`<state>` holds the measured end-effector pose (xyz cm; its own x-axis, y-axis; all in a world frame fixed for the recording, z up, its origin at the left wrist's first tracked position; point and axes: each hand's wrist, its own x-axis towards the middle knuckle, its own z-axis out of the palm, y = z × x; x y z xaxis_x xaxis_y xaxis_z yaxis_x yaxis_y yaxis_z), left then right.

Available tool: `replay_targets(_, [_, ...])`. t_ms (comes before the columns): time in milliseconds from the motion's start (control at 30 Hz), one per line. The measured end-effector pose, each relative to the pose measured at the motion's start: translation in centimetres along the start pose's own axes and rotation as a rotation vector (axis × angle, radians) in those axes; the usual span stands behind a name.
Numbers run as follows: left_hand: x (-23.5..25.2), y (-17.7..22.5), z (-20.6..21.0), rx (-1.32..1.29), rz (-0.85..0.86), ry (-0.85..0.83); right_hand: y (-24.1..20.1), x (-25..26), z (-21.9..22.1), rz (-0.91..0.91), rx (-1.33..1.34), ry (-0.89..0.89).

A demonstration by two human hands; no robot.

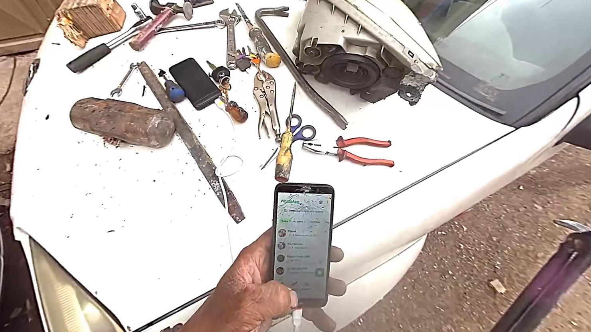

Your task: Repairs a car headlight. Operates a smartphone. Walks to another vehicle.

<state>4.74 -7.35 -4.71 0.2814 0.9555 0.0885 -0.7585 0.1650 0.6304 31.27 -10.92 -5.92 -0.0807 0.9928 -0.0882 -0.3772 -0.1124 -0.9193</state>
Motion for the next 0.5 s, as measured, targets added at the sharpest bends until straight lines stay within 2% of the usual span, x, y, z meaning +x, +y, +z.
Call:
replay_targets(167, [-0.02,-0.24,0.04,-0.004,0.002,-0.011,0.11,-0.12,-0.29,0.01,0.008,-0.001])
replay_targets(500, [-0.04,-0.81,0.0,-0.076,-0.026,0.072,0.13,-0.25,-0.45,0.008,0.01,0.003])
